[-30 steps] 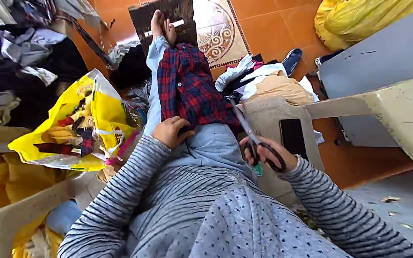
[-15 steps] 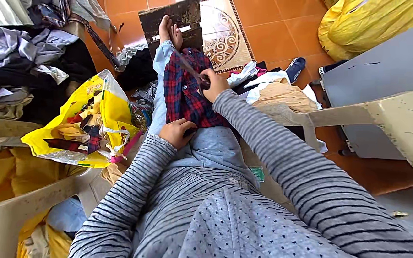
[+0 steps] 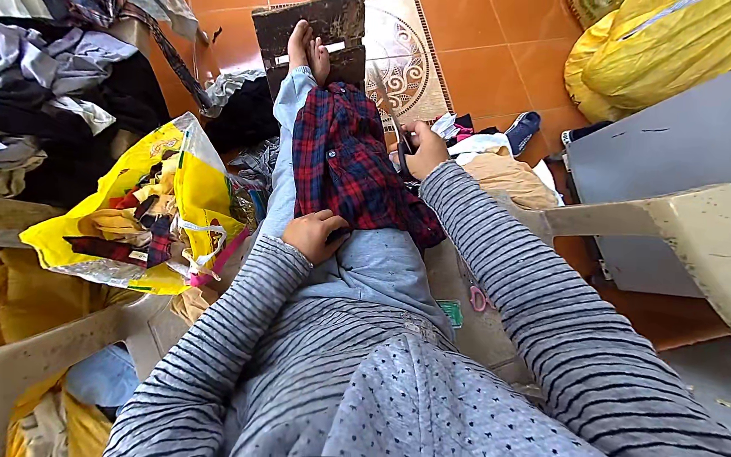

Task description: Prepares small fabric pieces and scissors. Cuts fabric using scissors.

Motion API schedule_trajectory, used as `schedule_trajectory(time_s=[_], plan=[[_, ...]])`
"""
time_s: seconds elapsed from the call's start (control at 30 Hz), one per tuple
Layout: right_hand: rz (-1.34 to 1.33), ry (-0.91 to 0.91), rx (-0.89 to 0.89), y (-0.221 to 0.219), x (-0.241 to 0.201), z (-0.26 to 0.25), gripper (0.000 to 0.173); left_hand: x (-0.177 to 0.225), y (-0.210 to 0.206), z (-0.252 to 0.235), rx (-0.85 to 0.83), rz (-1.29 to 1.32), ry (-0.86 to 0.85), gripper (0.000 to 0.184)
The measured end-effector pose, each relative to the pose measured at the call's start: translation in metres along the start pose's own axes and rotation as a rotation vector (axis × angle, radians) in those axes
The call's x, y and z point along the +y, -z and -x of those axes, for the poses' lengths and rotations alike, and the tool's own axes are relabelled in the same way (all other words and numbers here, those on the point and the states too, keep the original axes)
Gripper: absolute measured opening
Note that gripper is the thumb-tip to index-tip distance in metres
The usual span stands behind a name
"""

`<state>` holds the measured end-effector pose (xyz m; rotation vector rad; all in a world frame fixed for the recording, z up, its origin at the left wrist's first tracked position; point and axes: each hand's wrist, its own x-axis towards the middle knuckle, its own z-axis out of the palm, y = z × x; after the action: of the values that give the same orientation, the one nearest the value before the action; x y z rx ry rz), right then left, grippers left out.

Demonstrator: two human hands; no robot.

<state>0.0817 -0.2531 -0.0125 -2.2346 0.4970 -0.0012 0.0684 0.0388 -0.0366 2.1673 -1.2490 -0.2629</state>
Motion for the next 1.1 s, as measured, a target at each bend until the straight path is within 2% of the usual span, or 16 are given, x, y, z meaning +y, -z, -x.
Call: schedule_trajectory(time_s=[0.13, 0.23, 0.3, 0.4, 0.57, 0.7, 0.73, 0.8, 0.87, 0.9, 0.93, 1.0, 1.03, 1.1], plan=[[0.017, 0.099, -0.12, -0.025, -0.013, -0.019, 0.066, 0.002, 0.003, 0.0, -0.035, 0.0, 0.031, 0.02], [0.106, 0.127, -0.162, -0.045, -0.027, -0.032, 0.059, -0.001, 0.003, 0.0, -0.052, 0.015, 0.052, 0.022], [0.158, 0.111, -0.122, -0.047, -0.036, -0.032, 0.056, -0.002, 0.003, 0.001, -0.05, 0.024, 0.056, 0.023], [0.077, 0.06, 0.022, -0.033, -0.038, -0.021, 0.057, -0.002, 0.004, 0.002, -0.018, 0.034, 0.037, 0.022], [0.005, -0.062, 0.293, 0.003, -0.001, 0.018, 0.062, -0.006, -0.002, 0.003, 0.117, 0.048, -0.049, 0.016], [0.12, -0.34, 0.078, 0.004, 0.051, 0.05, 0.057, -0.007, -0.006, 0.003, 0.181, 0.006, -0.102, 0.017], [0.095, -0.375, 0.075, 0.001, 0.06, 0.058, 0.057, -0.006, -0.006, 0.003, 0.199, -0.003, -0.118, 0.017], [-0.053, -0.366, 0.185, -0.001, 0.064, 0.078, 0.059, -0.006, -0.008, 0.004, 0.246, -0.018, -0.152, 0.016], [-0.297, -0.249, 0.218, -0.001, 0.053, 0.106, 0.05, -0.006, -0.009, 0.005, 0.28, -0.031, -0.178, 0.016], [-0.44, -0.168, 0.122, 0.001, 0.042, 0.124, 0.039, -0.006, -0.009, 0.006, 0.288, -0.032, -0.19, 0.016], [-0.551, -0.096, -0.044, 0.005, 0.032, 0.143, 0.038, -0.006, -0.008, 0.007, 0.293, -0.034, -0.2, 0.017], [-0.654, -0.06, -0.461, 0.015, 0.016, 0.178, 0.06, -0.006, -0.008, 0.007, 0.305, -0.035, -0.217, 0.017], [-0.682, -0.091, -0.615, 0.02, 0.011, 0.191, 0.069, -0.006, -0.008, 0.007, 0.315, -0.034, -0.227, 0.017], [-0.727, -0.185, -0.821, 0.028, 0.008, 0.208, 0.072, -0.008, -0.009, 0.007, 0.336, -0.035, -0.236, 0.016]])
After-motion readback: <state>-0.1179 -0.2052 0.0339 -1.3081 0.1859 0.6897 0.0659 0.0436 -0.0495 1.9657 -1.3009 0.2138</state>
